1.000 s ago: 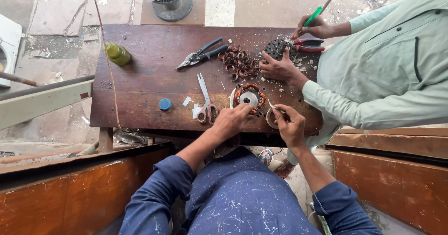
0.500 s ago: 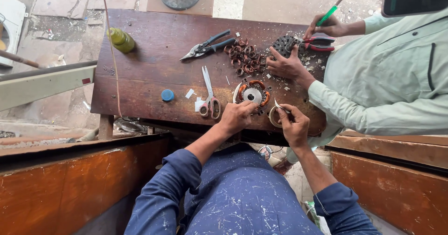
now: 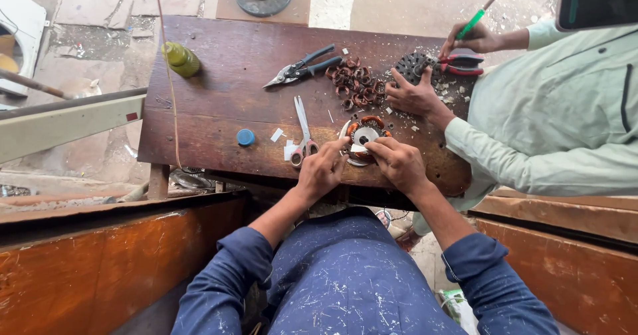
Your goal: The person works on a motor stator, using scissors to cut tape and a screwdriver to adjust the copper windings. They also retrieve a roll of tape from a drawer and apply it to the component.
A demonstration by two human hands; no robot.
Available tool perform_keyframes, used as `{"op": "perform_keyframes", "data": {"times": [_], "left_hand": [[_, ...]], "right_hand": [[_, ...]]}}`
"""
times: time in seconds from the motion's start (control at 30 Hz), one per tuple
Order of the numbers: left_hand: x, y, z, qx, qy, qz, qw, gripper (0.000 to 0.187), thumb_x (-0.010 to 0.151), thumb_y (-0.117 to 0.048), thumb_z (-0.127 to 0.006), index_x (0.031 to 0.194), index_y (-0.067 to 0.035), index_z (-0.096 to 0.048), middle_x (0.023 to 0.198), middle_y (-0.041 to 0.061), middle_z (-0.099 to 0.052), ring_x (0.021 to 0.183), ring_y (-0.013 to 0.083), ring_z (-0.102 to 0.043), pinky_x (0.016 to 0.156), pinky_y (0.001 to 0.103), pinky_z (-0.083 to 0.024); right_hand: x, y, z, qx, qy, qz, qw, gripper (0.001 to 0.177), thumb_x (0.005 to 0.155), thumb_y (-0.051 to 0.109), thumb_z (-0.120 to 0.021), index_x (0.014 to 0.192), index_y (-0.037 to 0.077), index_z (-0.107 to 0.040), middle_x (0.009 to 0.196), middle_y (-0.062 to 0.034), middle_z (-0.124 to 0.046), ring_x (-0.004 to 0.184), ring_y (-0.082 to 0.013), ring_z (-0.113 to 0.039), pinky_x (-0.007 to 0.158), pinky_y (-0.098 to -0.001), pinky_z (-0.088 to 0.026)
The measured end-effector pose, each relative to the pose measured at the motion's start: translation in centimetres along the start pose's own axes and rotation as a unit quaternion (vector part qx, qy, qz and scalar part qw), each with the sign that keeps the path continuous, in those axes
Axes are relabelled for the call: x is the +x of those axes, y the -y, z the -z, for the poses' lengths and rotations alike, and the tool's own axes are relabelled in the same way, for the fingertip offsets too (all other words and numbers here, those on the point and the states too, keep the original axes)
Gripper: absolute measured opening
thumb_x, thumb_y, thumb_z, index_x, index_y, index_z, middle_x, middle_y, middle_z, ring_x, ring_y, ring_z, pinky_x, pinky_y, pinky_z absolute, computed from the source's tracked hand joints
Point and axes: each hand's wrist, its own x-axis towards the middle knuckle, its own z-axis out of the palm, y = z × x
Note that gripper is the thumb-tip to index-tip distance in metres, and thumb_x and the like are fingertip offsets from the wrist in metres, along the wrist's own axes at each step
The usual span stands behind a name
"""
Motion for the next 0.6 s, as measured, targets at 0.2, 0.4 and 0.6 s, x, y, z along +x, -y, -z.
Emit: {"op": "perform_keyframes", "data": {"times": [0.2,0.4,0.6], "left_hand": [[1.4,1.1,0.0,0.039,0.047,-0.067,0.996,0.026,0.094,-0.008,-0.07,0.12,-0.004,-0.07,0.102,0.008,-0.071,0.073,0.0248,-0.073,0.062,0.034,-0.058],[2.1,1.2,0.0,0.034,0.063,-0.086,0.994,0.017,0.093,-0.007,-0.071,0.109,-0.003,-0.073,0.099,0.008,-0.07,0.073,0.0237,-0.073,0.062,0.033,-0.058],[2.3,1.3,0.1,0.027,0.061,-0.098,0.993,0.017,0.09,-0.006,-0.074,0.106,-0.003,-0.075,0.098,0.008,-0.071,0.071,0.0232,-0.072,0.061,0.033,-0.058]], "right_hand": [[0.4,-0.3,-0.5,0.014,0.011,-0.022,1.0,0.019,0.09,0.012,-0.075,0.109,0.014,-0.078,0.104,-0.0041,-0.076,0.081,-0.0237,-0.075,0.071,-0.0342,-0.061],[0.3,-1.0,0.1,0.055,0.039,-0.083,0.994,0.021,0.088,0.013,-0.076,0.109,0.009,-0.076,0.107,-0.0079,-0.075,0.09,-0.027,-0.074,0.078,-0.0372,-0.06],[-0.9,-1.2,0.8,0.067,0.03,-0.068,0.995,0.02,0.089,0.006,-0.072,0.109,0.007,-0.076,0.118,-0.0083,-0.075,0.102,-0.0265,-0.074,0.089,-0.0356,-0.061]]}}
